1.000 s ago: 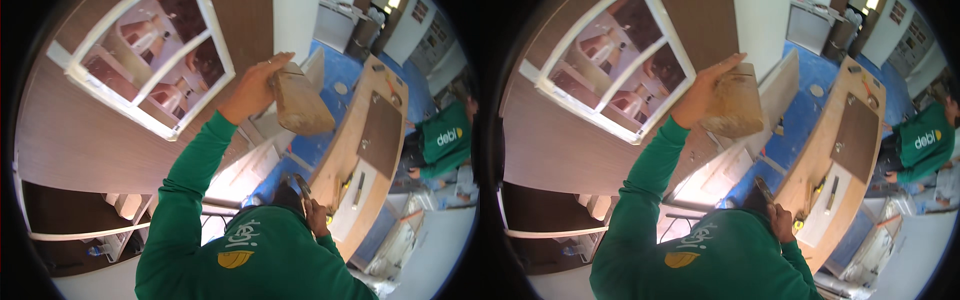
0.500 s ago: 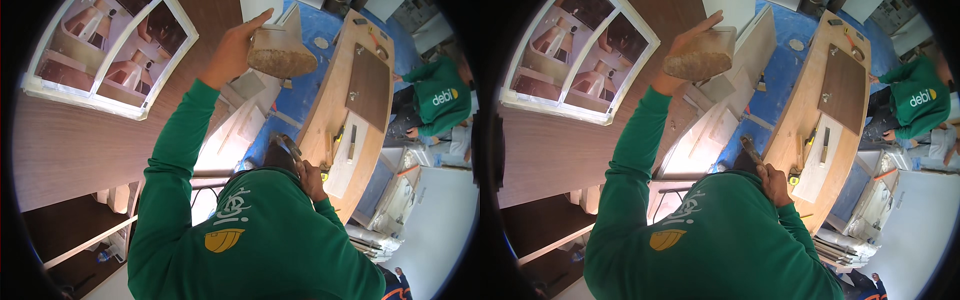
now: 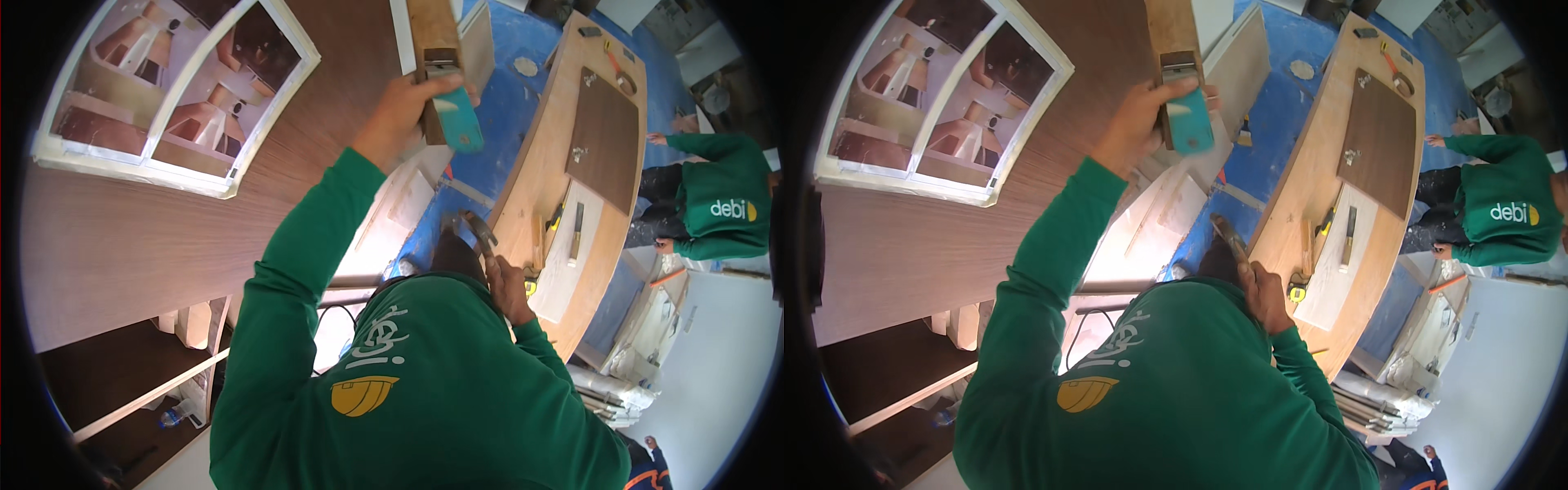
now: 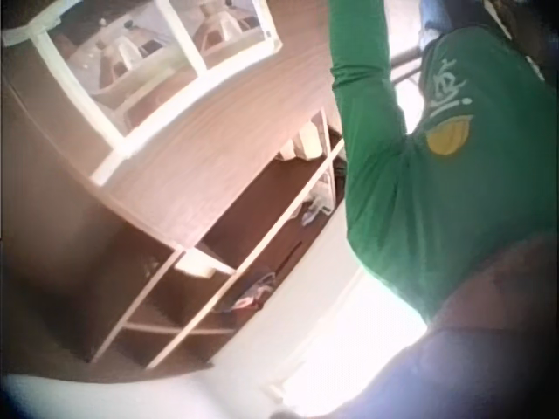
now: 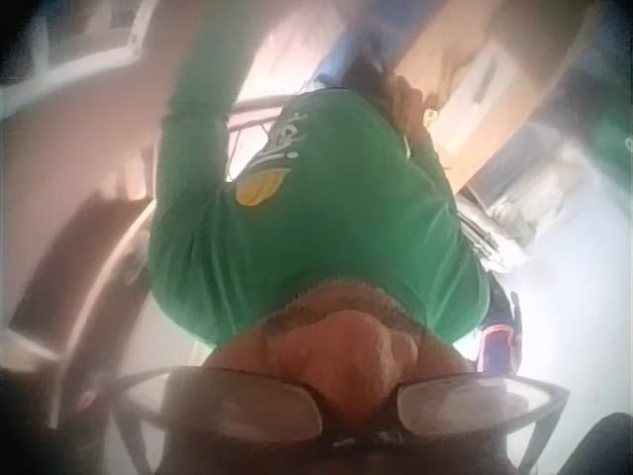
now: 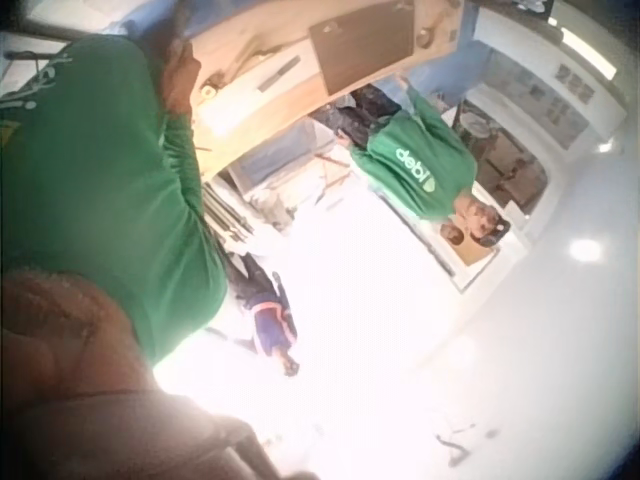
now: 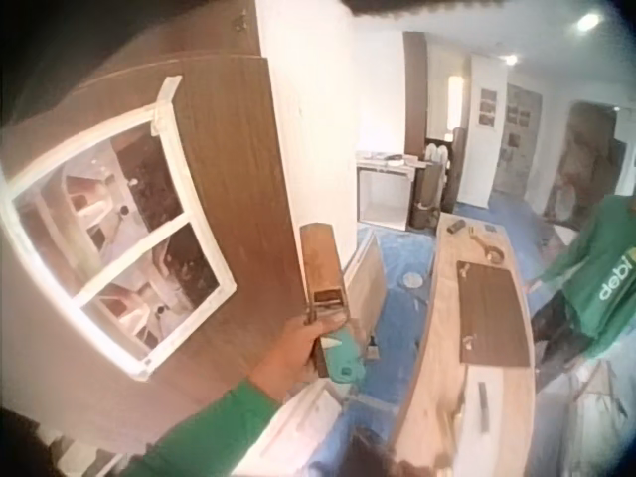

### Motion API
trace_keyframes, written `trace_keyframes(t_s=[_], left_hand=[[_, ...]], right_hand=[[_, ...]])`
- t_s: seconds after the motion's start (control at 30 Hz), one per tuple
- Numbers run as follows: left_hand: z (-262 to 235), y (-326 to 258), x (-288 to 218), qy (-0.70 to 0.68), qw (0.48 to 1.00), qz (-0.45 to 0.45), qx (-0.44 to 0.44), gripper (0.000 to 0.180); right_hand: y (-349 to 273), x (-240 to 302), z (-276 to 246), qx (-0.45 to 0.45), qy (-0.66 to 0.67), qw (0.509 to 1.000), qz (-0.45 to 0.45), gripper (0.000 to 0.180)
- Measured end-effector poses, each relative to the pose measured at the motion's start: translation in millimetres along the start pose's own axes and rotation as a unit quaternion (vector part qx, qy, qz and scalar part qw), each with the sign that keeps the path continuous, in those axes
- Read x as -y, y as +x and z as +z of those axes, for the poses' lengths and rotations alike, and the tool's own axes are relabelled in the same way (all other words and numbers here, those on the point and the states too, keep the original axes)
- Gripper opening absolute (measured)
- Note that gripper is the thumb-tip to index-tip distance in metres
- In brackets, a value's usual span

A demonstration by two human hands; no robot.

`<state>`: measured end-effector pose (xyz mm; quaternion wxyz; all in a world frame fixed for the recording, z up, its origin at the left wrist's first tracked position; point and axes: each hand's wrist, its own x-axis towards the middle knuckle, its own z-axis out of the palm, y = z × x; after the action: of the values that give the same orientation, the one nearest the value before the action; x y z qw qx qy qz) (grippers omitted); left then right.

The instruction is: The person assembles a wooden cabinet by attaching a curved wooden trim piece to the top edge. They use a hammer to tap a small wooden block against the trim to secure it in place and also use a hand plane to smooth the wood surface.

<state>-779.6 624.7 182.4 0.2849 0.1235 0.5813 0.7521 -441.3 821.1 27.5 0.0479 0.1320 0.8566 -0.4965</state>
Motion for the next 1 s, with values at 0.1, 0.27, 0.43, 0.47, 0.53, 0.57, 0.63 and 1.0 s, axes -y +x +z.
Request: trace_keyframes(t_s=[0.1,0.27,0.43,0.47,0.53,0.57,0.63,1.0], left_hand=[[6.3,10.3,44.2,-0.246,0.961,-0.109,-0.062,0.043],[-2.4,-3.9,105.7,-0.306,0.932,-0.176,-0.085,0.045],[7.5,-11.9,120.5,-0.303,0.939,-0.149,-0.058,0.042],[9.8,-13.1,118.8,-0.3,0.941,-0.146,-0.048,0.042],[11.8,-15.5,113.3,-0.282,0.949,-0.133,-0.033,0.044],[11.4,-17.2,110.1,-0.267,0.955,-0.123,-0.029,0.045],[9.1,-22.6,104.2,-0.229,0.969,-0.091,-0.028,0.047],[17.1,-44.0,87.2,-0.149,0.989,-0.008,-0.014,0.089]], right_hand=[[1.4,7.5,-1.9,-0.023,0.029,0.999,-0.009,0.045],[-2.8,29.2,-16.5,-0.04,0.074,0.995,-0.055,0.042],[9.6,48.1,-24.8,-0.083,0.032,0.966,-0.243,0.029],[18.1,48.4,-18.5,-0.086,-0.007,0.971,-0.223,0.028],[25.9,44.0,-10.6,-0.037,0.004,0.998,-0.058,0.027],[27.1,39.0,-8.2,-0.043,0.0,0.997,-0.063,0.027],[22.4,27.2,-3.5,-0.055,-0.001,0.995,-0.079,0.028],[55.9,79.1,-71.0,-0.059,-0.036,0.951,-0.301,0.037]])
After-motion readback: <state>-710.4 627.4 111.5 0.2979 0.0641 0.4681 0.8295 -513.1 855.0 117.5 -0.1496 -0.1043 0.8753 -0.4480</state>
